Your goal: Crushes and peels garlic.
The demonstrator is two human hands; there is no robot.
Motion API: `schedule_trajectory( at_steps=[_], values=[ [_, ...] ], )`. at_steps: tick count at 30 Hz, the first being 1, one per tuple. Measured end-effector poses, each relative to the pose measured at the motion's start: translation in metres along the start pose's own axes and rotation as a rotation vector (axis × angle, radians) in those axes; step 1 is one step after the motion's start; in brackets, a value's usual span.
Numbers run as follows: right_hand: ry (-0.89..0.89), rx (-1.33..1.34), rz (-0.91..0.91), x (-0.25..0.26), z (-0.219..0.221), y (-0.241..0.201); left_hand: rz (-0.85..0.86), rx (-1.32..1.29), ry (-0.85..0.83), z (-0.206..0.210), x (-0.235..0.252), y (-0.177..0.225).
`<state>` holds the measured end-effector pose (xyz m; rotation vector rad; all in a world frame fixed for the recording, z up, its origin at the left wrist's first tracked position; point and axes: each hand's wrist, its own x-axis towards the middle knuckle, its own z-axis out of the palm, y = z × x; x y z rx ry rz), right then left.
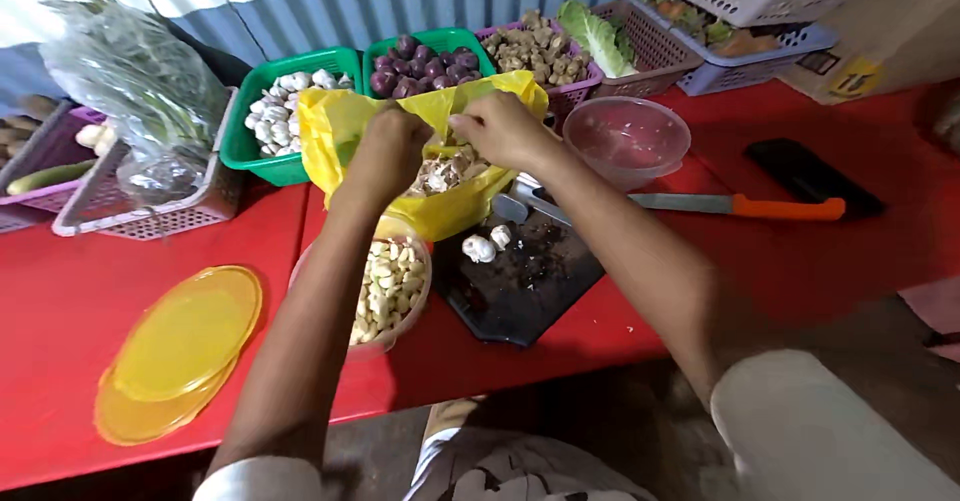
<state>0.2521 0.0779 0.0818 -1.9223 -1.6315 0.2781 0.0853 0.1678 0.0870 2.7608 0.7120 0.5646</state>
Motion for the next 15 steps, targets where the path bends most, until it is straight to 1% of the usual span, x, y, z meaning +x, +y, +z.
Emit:
schedule_trajectory(
  at_steps=[2, 3, 6, 7, 9, 11, 13, 15],
  values=[
    [-0.089, -0.086, 0.053, 0.032, 0.012, -0.004, -0.090, 0.036, -0.139, 0.007, 0.022, -0.022],
    [-0.113, -0.105, 0.094, 0.043, 0.019, -0.006, -0.140, 0.030, -0.170, 0.012, 0.029, -0.031],
    [-0.124, -0.111, 0.124, 0.060, 0.036, -0.002, -0.238, -0.026, -0.183, 0.023, 0.039, -0.048],
    [-0.132, -0.113, 0.119, 0.063, 0.039, -0.001, -0.241, -0.042, -0.194, 0.024, 0.040, -0.051],
    [-0.132, -0.120, 0.118, 0.065, 0.041, -0.002, -0.222, -0.055, -0.267, 0.025, 0.042, -0.057],
    [-0.145, -0.163, 0.131, 0.063, 0.038, -0.006, -0.191, -0.040, -0.304, 0.024, 0.044, -0.062],
    [-0.223, -0.232, 0.144, 0.062, 0.030, -0.003, -0.194, 0.006, -0.314, 0.017, 0.047, -0.074],
    [-0.299, -0.377, 0.188, 0.062, 0.020, 0.010, -0.239, 0.067, -0.287, 0.001, 0.044, -0.094]
  ],
)
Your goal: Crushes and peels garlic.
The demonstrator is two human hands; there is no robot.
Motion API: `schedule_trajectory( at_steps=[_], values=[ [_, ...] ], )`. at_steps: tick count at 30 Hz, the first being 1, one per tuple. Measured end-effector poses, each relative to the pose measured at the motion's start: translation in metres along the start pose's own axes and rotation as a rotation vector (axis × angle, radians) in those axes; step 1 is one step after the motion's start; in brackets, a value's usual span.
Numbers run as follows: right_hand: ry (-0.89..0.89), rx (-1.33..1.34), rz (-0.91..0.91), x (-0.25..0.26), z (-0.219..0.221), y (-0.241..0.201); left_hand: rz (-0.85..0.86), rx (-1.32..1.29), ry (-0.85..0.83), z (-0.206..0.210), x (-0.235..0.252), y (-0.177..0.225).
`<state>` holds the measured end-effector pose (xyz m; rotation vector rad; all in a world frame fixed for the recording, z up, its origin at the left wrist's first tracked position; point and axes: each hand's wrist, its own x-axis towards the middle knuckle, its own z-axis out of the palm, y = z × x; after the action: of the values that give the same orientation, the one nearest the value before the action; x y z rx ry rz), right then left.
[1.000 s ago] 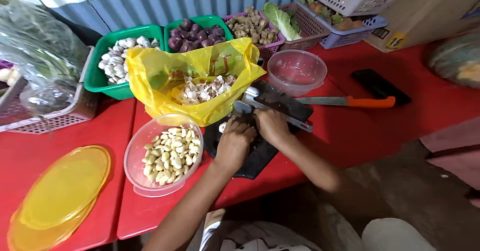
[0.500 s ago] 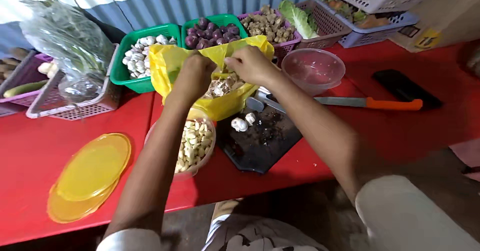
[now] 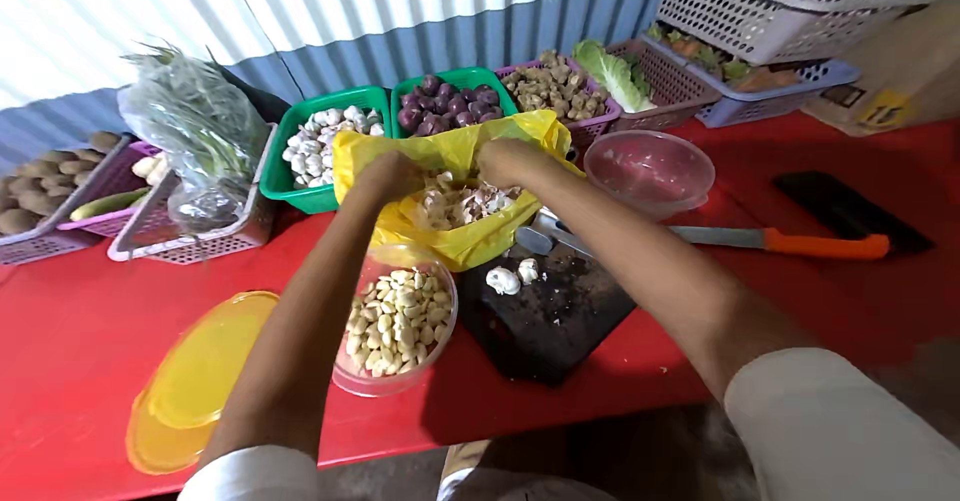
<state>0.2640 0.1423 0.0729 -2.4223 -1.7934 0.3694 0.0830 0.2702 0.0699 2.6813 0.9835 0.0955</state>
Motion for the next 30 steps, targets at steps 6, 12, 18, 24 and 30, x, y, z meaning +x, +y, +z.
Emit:
schedule_trajectory(
  at_steps=[6, 12, 18, 24, 30],
  values=[
    [-0.054, -0.278, 0.053, -0.012, -0.046, 0.026, -0.156, 0.198, 0.133, -0.055, -0.026, -0.006],
    [-0.060, -0.252, -0.083, -0.017, -0.008, 0.020, -0.152, 0.397, -0.160, 0.000, -0.038, 0.011],
    [0.002, -0.089, -0.223, -0.010, 0.017, 0.049, -0.024, 0.302, -0.304, -0.001, -0.042, -0.012],
    [0.407, 0.429, -0.574, -0.082, -0.019, 0.037, 0.328, 0.054, 0.021, -0.027, -0.041, 0.039],
    [0.552, 0.582, -0.051, -0.128, 0.020, 0.114, 0.114, 0.101, 0.079, 0.012, 0.008, 0.032]
  ],
)
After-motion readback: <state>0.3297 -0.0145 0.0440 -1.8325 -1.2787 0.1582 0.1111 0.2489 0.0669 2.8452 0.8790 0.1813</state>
